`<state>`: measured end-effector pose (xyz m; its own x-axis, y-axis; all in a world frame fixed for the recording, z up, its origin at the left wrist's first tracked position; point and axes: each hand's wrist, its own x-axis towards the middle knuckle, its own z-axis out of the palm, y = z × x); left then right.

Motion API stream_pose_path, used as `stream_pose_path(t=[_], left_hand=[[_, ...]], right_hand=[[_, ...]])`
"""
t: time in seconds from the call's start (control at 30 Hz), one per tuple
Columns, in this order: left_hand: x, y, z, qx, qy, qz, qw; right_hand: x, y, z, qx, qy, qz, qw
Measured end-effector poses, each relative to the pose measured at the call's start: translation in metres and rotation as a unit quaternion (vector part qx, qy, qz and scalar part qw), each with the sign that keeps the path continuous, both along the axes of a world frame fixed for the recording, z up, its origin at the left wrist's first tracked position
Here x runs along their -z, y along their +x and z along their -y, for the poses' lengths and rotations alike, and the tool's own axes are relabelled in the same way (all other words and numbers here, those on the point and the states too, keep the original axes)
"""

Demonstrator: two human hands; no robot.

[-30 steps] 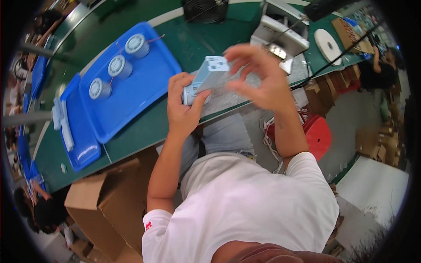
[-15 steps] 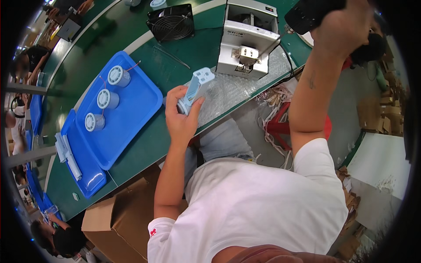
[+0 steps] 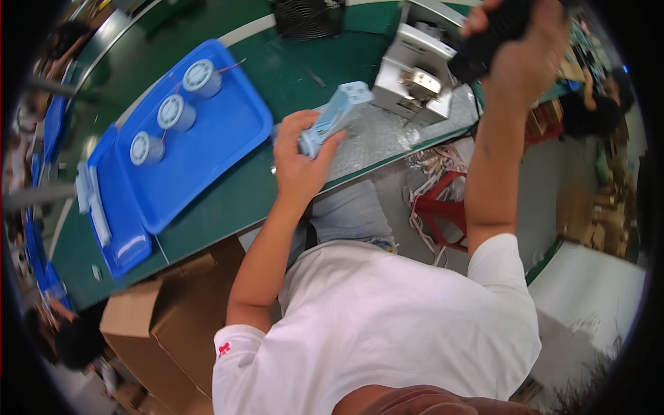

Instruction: The person assembles small electronic components at a factory workstation. They pick up a light blue plastic housing and a cylindrical motor, insert the motor into the housing, and use a handheld electric screwdriver to secure it. The person repeats this process for multiple units, placing the finished assemblies into a blue tray.

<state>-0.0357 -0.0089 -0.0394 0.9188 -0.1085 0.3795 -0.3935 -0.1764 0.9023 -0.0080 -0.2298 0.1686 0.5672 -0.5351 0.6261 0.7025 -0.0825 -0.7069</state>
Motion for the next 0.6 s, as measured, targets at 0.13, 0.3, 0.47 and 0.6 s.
stream_pose_path(t=[0.13, 0.3, 0.47, 0.6], left_hand=[[-0.008, -0.002, 0.0, 0.016, 0.003, -0.002, 1.0], [-0.005, -0.001, -0.003, 0.016, 0.001, 0.004, 1.0], [-0.007, -0.001, -0.002, 0.019, -0.011, 0.008, 1.0], [-0.006, -0.001, -0.002, 0.017, -0.012, 0.014, 1.0]], right_hand=[[-0.002, -0.021, -0.019, -0.076, 0.029, -0.004, 0.997], [-0.018, -0.004, -0.081, -0.076, 0.062, 0.047, 0.994], [0.0, 0.01, -0.08, -0.083, 0.003, 0.036, 0.996], [0.011, 0.016, -0.081, -0.078, -0.047, 0.04, 0.995]])
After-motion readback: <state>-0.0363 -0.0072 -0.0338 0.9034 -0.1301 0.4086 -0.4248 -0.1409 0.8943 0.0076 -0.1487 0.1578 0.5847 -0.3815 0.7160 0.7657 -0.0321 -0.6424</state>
